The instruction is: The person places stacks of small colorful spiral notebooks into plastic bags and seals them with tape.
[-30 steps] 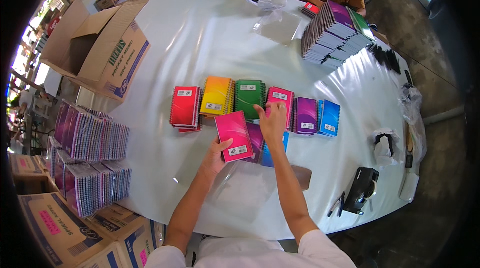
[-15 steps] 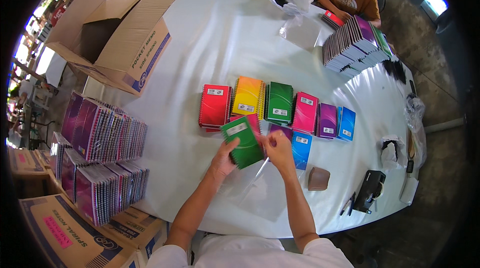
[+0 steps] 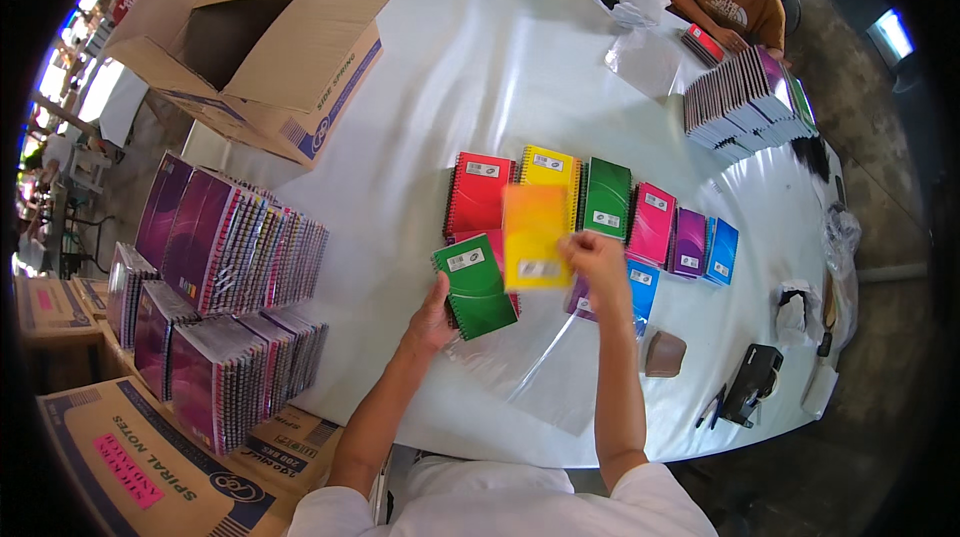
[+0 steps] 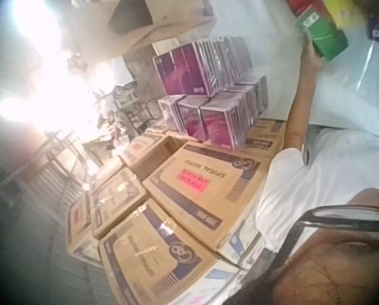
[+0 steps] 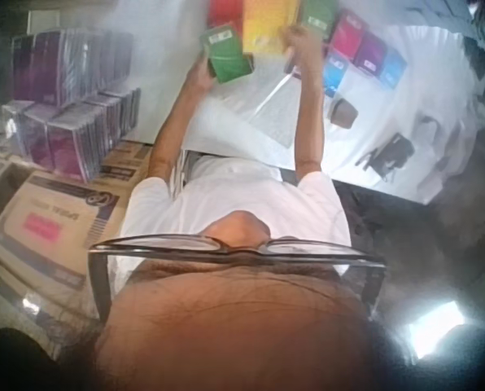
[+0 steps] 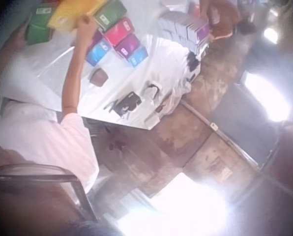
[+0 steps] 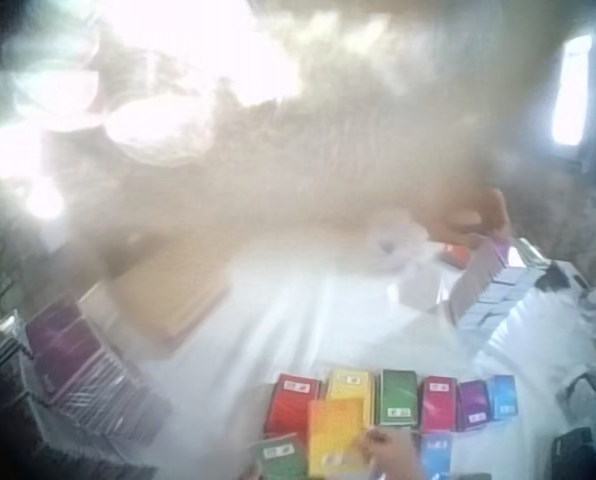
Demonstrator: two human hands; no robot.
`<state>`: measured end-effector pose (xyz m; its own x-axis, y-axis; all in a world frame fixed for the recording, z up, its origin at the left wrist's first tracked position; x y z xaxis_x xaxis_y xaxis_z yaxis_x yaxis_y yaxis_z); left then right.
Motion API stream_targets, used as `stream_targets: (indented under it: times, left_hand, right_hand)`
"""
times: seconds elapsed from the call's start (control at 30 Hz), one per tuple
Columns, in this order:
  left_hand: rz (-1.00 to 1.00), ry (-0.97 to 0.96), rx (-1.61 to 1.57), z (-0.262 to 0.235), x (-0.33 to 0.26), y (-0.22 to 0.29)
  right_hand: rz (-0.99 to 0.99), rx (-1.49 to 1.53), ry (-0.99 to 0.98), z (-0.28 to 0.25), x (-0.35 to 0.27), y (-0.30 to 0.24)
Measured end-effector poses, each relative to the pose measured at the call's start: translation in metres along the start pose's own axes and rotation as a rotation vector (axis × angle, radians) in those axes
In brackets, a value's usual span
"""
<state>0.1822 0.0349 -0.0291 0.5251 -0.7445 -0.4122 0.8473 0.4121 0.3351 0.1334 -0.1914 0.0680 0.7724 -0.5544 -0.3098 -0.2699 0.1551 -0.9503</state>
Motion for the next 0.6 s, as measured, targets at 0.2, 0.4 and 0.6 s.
stream_targets:
  times: [0.2,0.4,0.6]
  left_hand:
    - [0.105,-0.003,0.146,-0.007,-0.004,0.013]
    - [0.139,0.120,0.167,-0.025,-0.025,0.034]
    - [0.139,0.091,0.156,-0.038,-0.011,0.025]
  right_hand:
    - [-0.291,-0.671,0.197,0.065,0.004,0.000]
    - [-0.151,-1.018,0.355,0.082,0.070,0.030]
    - [-0.098,-0.873,0.290,0.048,0.051,0.022]
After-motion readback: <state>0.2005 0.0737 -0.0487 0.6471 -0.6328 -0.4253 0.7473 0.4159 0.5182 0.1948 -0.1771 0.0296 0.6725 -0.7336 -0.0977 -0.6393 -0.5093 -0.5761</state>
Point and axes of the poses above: each hand's wrist, its own x-axis towards the middle knuckle, its own z-axis out of the palm, y = z × x, the point moved 5 cm from there along x, towards the middle knuckle, and after that the axes turned 2 degrees about x, right-handed, at the moved point
